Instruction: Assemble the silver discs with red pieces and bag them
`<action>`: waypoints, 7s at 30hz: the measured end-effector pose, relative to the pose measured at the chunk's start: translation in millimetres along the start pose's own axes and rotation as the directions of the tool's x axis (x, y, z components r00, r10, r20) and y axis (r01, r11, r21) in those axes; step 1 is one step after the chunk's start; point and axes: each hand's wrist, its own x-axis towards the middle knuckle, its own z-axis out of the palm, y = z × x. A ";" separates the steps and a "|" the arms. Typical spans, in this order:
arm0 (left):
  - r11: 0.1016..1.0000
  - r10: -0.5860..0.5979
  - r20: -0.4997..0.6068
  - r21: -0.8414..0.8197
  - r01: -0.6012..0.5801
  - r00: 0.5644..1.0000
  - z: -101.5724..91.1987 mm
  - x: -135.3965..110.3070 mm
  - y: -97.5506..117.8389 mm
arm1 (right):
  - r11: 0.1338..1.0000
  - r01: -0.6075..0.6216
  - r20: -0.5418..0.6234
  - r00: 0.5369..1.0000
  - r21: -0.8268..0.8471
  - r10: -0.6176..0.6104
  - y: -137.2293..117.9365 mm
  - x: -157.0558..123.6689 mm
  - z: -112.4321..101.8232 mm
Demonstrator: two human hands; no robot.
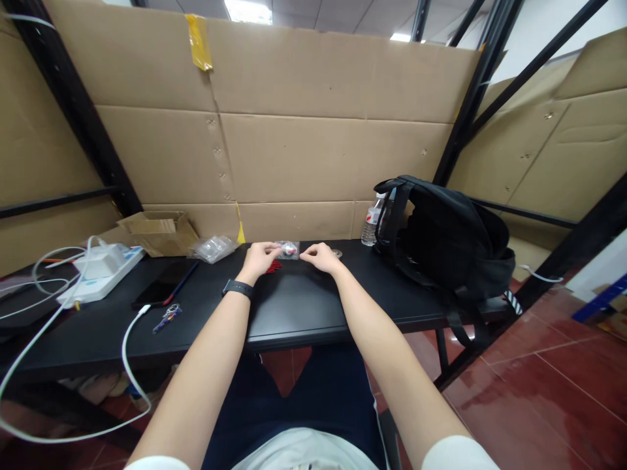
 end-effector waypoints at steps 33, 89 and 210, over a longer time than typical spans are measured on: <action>0.773 -0.232 0.018 0.611 0.173 0.973 -45.2 -4.2 -31.6 | 0.990 -0.076 -0.118 0.991 -0.122 0.062 2.8 -1.7 -17.9; 0.772 0.197 0.121 0.593 -0.230 0.973 -5.2 -9.7 20.5 | 0.815 -0.518 -0.297 0.846 -0.260 0.443 52.1 -5.0 -36.9; 0.883 0.331 0.133 0.305 -0.357 0.934 21.9 -11.1 24.2 | 0.819 0.123 0.021 0.986 0.560 -0.163 -0.3 2.1 20.8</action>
